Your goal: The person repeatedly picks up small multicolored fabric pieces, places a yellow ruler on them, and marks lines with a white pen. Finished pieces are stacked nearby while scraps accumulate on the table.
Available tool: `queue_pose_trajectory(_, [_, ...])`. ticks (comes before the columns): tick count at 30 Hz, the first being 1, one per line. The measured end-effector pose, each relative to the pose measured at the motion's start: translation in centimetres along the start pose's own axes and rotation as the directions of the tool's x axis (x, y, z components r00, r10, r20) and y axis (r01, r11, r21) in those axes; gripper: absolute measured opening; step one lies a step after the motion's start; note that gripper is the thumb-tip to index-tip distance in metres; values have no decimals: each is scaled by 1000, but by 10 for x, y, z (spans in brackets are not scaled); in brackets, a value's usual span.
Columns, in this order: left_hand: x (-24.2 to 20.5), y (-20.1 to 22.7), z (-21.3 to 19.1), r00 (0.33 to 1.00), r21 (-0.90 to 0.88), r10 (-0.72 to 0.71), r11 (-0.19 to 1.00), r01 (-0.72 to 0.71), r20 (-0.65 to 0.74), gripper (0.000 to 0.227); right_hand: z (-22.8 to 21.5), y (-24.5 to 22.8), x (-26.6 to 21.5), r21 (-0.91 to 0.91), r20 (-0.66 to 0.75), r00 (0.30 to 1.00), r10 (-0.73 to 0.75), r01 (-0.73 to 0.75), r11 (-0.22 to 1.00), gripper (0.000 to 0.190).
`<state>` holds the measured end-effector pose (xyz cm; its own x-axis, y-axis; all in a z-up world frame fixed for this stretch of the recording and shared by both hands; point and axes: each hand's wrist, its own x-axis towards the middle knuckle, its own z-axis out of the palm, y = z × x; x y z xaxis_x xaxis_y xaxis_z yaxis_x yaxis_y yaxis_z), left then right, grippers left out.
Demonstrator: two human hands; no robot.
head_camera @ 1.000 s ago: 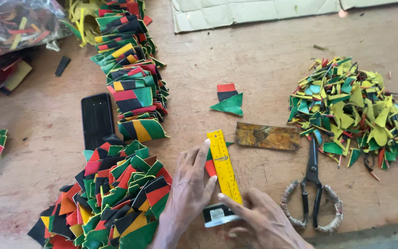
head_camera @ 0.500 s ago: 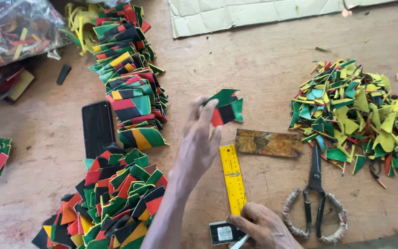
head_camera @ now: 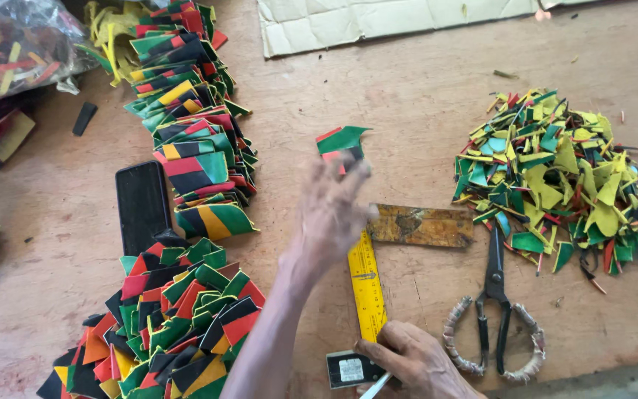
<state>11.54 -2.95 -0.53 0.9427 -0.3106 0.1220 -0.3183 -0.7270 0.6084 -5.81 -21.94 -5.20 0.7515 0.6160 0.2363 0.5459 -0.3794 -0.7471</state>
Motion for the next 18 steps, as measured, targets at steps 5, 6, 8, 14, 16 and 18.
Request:
queue_pose_trajectory(5, [-27, 28, 30, 997, -206, -15, 978, 29, 70, 50, -3, -3, 5, -29, 15, 998, 54, -53, 998, 58])
queue_pose_trajectory(6, [-26, 30, 36, 999, -185, 18, 983, -8, 49, 49, -2, -2, 5, -25, 6, 998, 56, -56, 998, 58])
queue_pose_trajectory(8, [-27, 35, 47, 998, -147, 63, 987, -61, 6, 47, 0, -4, 0, -31, 24, 994, 108, -107, 994, 59])
queue_pose_trajectory(14, [-52, 31, 17, 979, -191, 166, 964, -186, -117, 51, 9, 2, -14, -52, -85, 912, 401, -405, 913, 63])
queue_pose_trajectory(16, [-75, 28, -2, 984, -212, 134, 965, -156, -114, 50, 10, 8, -21, -10, -59, 814, 578, -580, 815, 60])
queue_pose_trajectory(18, [-100, 25, -27, 985, -206, 96, 971, -124, -141, 47, 10, 17, -24, -153, -136, 916, 376, -395, 906, 68])
